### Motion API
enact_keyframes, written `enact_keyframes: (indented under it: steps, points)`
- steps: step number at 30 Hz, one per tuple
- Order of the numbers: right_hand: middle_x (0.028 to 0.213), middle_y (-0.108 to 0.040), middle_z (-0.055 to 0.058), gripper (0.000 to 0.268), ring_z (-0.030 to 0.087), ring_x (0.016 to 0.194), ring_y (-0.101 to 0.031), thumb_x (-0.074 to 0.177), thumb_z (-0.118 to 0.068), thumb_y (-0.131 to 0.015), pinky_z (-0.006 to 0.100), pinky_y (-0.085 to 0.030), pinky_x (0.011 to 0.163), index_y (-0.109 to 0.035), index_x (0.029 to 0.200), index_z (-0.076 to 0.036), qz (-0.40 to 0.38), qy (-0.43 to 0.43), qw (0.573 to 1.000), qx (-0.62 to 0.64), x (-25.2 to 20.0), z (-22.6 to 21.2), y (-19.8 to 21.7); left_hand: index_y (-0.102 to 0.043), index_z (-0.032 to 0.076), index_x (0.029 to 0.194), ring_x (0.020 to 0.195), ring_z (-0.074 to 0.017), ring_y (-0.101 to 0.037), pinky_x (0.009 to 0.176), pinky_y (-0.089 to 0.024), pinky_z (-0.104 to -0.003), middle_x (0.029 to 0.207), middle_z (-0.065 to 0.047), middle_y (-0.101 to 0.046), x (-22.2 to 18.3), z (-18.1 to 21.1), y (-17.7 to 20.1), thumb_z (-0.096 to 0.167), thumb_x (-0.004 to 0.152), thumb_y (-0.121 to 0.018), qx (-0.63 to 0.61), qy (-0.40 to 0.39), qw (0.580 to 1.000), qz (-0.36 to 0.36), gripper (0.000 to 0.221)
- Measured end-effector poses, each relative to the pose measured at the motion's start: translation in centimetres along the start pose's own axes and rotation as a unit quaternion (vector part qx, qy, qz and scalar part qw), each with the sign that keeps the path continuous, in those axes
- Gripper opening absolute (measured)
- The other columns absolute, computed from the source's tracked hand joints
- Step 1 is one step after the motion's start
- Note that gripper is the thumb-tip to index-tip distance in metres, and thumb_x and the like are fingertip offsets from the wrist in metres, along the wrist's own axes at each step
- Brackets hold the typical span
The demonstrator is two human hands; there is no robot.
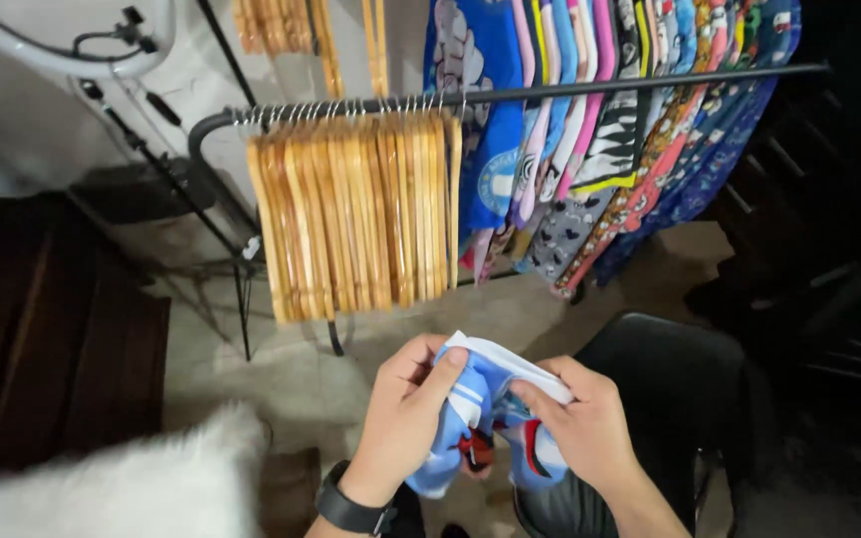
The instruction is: Removing t-shirts from hangers and folding them neatly on a table.
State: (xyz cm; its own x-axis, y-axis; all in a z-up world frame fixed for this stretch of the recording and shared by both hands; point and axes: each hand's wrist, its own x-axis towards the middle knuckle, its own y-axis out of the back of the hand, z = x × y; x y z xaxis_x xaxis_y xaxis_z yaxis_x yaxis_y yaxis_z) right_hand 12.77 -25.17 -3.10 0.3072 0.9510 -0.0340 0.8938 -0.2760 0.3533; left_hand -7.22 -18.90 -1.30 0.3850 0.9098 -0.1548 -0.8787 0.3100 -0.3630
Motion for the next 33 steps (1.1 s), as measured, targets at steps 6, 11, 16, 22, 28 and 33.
enact_keyframes:
  steps: [6,11,16,22,28,33]
  points:
    - [0.120,-0.060,0.008,0.035,0.014,0.108,-0.060,0.090,-0.008,-0.071,0.031,-0.050,0.093,-0.060,0.122,-0.004,0.167,0.346,0.922,-0.044,-7.7,-1.1,-2.2,-0.065,0.003,0.106,0.076,-0.0075,-0.065,0.068,-0.060,-0.028,0.088,0.002,-0.062,-7.8,2.9,-0.9,0.017,0.098,-0.067,-0.080,-0.055,0.995,0.028,0.016]
    - [0.127,-0.062,0.009,0.070,0.017,0.110,-0.066,0.078,-0.009,-0.084,0.033,-0.056,0.092,-0.049,0.138,-0.007,-0.084,0.243,0.931,0.260,-14.9,-3.4,-8.1,-0.064,0.001,0.108,0.087,-0.0104,-0.069,0.078,-0.065,-0.031,0.096,-0.003,-0.067,-15.4,8.5,-1.1,0.008,0.098,-0.064,-0.120,-0.136,0.983,0.028,0.012]
    - [0.114,-0.072,0.008,0.066,0.018,0.105,-0.072,0.068,-0.004,-0.086,0.036,-0.058,0.090,-0.061,0.129,-0.004,-0.109,0.041,0.991,0.060,-17.8,5.2,-15.4,-0.063,0.000,0.111,0.088,-0.0100,-0.067,0.078,-0.056,-0.026,0.098,-0.006,-0.070,-24.7,9.9,3.5,-0.001,0.094,-0.071,-0.075,-0.257,0.952,0.148,0.018]
    - [0.118,-0.074,0.006,0.051,0.016,0.111,-0.066,0.076,0.012,-0.065,0.033,-0.053,0.098,-0.069,0.124,-0.002,-0.201,0.136,0.957,0.157,-19.2,-0.3,-16.6,-0.058,0.003,0.125,0.099,-0.0111,-0.063,0.097,-0.055,-0.027,0.115,-0.009,-0.069,-36.5,11.7,14.9,0.001,0.114,-0.073,0.009,-0.531,0.797,0.289,0.018]
    - [0.123,-0.071,0.006,0.039,0.016,0.113,-0.065,0.094,0.006,-0.064,0.032,-0.053,0.099,-0.063,0.133,0.004,-0.228,0.162,0.885,0.371,-26.8,-12.3,-22.8,-0.044,0.006,0.144,0.151,-0.0392,-0.032,0.128,-0.026,-0.047,0.162,-0.022,-0.033,-46.5,14.5,22.0,0.030,0.087,-0.084,0.471,-0.500,0.668,0.288,0.074]
    - [0.110,-0.071,0.003,0.052,0.010,0.103,-0.066,0.076,0.005,-0.075,0.030,-0.056,0.090,-0.064,0.127,0.000,-0.379,0.222,0.887,0.143,-32.7,-20.0,-29.2,-0.055,0.004,0.139,0.111,-0.0318,-0.067,0.095,-0.052,-0.038,0.117,-0.018,-0.071,-49.7,13.3,26.3,0.022,0.072,-0.085,0.467,-0.195,0.856,0.108,0.075]
